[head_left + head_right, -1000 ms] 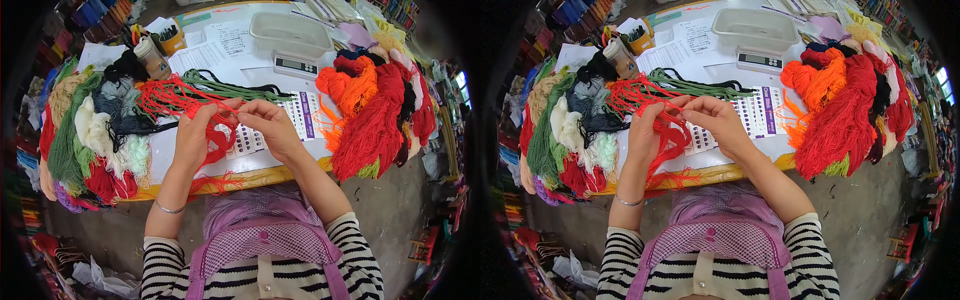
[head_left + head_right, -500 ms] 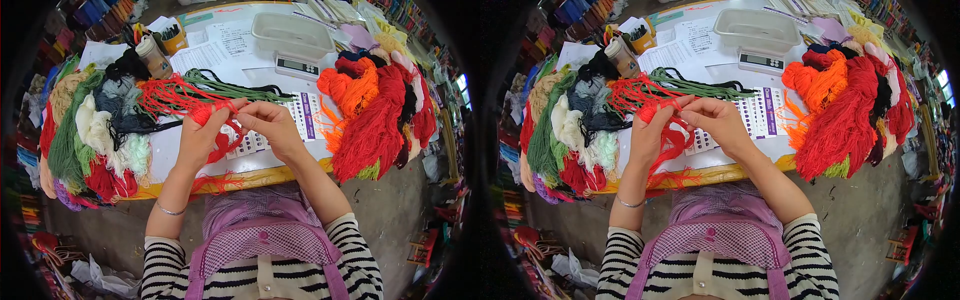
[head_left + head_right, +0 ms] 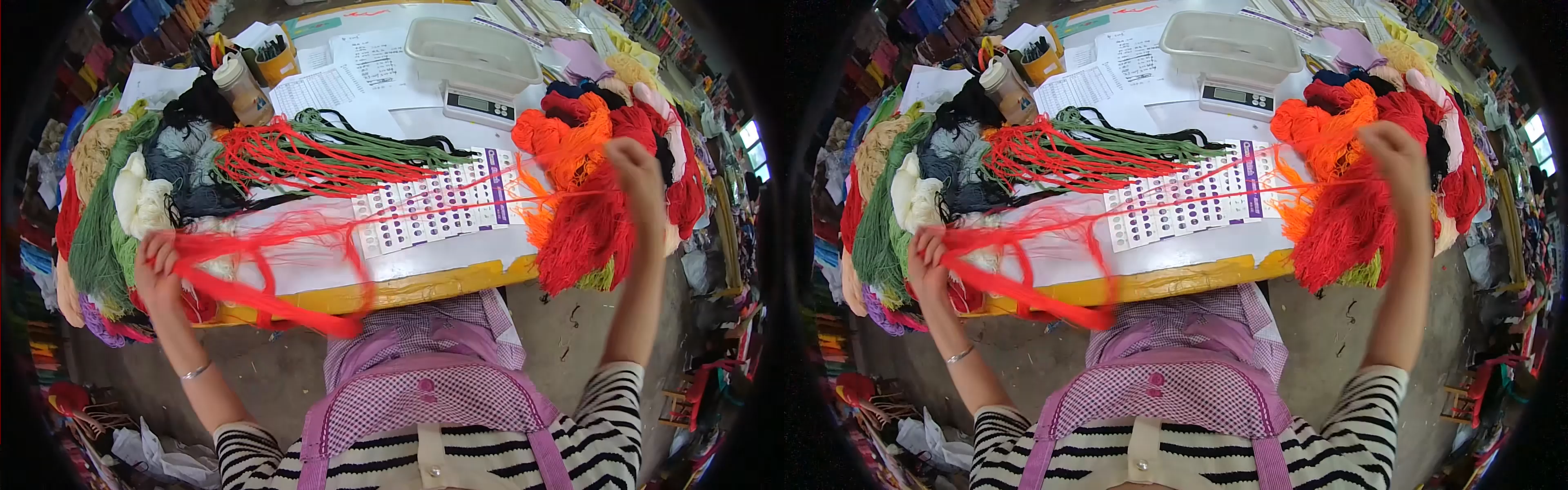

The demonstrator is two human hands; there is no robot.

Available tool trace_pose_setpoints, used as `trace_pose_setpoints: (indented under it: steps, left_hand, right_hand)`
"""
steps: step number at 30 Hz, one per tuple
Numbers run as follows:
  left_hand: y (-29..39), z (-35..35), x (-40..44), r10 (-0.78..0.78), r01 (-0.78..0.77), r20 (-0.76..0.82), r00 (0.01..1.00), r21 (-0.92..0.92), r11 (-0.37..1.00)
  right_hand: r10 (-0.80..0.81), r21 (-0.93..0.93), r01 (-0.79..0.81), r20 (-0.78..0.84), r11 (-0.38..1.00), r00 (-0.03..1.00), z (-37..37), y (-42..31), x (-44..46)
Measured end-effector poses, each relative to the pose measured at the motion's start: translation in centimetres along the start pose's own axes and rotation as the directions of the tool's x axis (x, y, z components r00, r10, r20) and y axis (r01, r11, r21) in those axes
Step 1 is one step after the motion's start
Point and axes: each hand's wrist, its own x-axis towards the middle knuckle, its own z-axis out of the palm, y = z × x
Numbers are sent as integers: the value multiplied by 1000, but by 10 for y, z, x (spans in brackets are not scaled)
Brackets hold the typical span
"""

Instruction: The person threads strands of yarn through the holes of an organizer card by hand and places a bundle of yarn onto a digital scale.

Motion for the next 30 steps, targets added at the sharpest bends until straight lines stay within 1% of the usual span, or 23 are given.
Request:
trace_pose_setpoints:
  steps: [1, 2, 3, 4, 5, 6, 7, 8, 10, 11, 12, 13, 14, 15, 16, 18, 19, 21, 23, 25, 27, 29, 30]
  left_hand:
    - [24, -14, -9, 24, -23, -32, 999, 29, 999]
    - [41, -19, -20, 134, -116, -159, 978, 121, 986]
    - [72, -48, -25, 145, -136, -57, 988, 135, 981]
    - [109, -83, -28, 195, -189, -18, 981, 177, 966]
    - [106, -68, -33, 194, -187, -18, 981, 180, 966]
    - [96, -36, -41, 429, -350, -147, 891, 378, 857]
    - [84, -5, -47, 651, -442, -216, 728, 578, 686]
    - [75, 15, -46, 668, -474, -128, 733, 608, 637]
    - [41, 64, -35, 615, -511, 67, 786, 631, 584]
    - [10, 93, -29, 540, -515, 172, 824, 625, 587]
    - [-25, 120, -22, 480, -484, 190, 857, 617, 620]
    - [-60, 142, -14, 411, -446, 207, 888, 609, 655]
    - [-94, 157, -1, 344, -391, 202, 917, 630, 671]
    - [-125, 166, 12, 274, -332, 193, 942, 650, 684]
    - [-150, 165, 27, 158, -221, 154, 975, 677, 702]
    - [-203, 159, 51, -83, -38, 142, 986, 690, 723]
    - [-231, 157, 58, -207, 37, 169, 964, 680, 732]
    - [-279, 155, 65, -398, 215, 130, 908, 672, 709]
    - [-316, 152, 69, -532, 387, 26, 846, 657, 647]
    - [-344, 152, 66, -536, 480, -168, 827, 709, 517]
    - [-355, 149, 64, -606, 537, -154, 780, 663, 522]
    - [-364, 148, 61, -596, 570, -217, 773, 649, 503]
    - [-365, 149, 61, -597, 581, -223, 771, 631, 514]
  right_hand:
    - [-117, -48, 112, -97, 993, 988, -32, 34, 19]
    - [-108, -195, 80, -140, 978, 984, -75, 59, 33]
    - [-142, -223, 99, -186, 970, 972, -122, 84, 45]
    - [-178, -514, 14, -271, 858, 946, -192, 134, 70]
    - [-186, -586, -116, -430, 802, 883, -228, 139, 67]
    - [-373, -766, -77, -395, 638, 839, -265, 141, 58]
    - [-541, -901, -60, -310, 429, 782, -289, 140, 53]
    - [-538, -902, -60, -308, 428, 785, -291, 134, 55]
    - [-689, -768, 60, -533, 637, 490, -279, 120, 63]
    - [-627, -828, -5, -429, 561, 650, -259, 105, 66]
    - [-522, -884, -54, -323, 465, 790, -222, 82, 61]
    - [-811, -955, 210, -51, 211, 583, -148, 36, 39]
    - [-529, -694, 66, -479, 717, 700, -110, 61, 55]
    - [-205, -78, 199, -590, 977, 781, -15, -14, 20]
    - [-382, -312, 271, -382, 911, 842, 6, 16, 27]
    - [-499, -178, 466, -280, 867, 820, 89, 17, 0]
    - [-527, -196, 498, -141, 845, 838, 116, 26, -3]
    - [-233, 31, 233, 3, 972, 972, 164, 17, -17]
    - [-123, 79, 113, 132, 990, 984, 188, 20, -21]
    - [-73, 130, 57, 125, 990, 989, 205, 38, -16]
    - [-23, 182, 1, 122, 983, 992, 213, 46, -14]
    - [-123, 35, 122, 32, 992, 992, 217, 48, -15]
    - [-117, 37, 116, 33, 993, 993, 219, 49, -16]
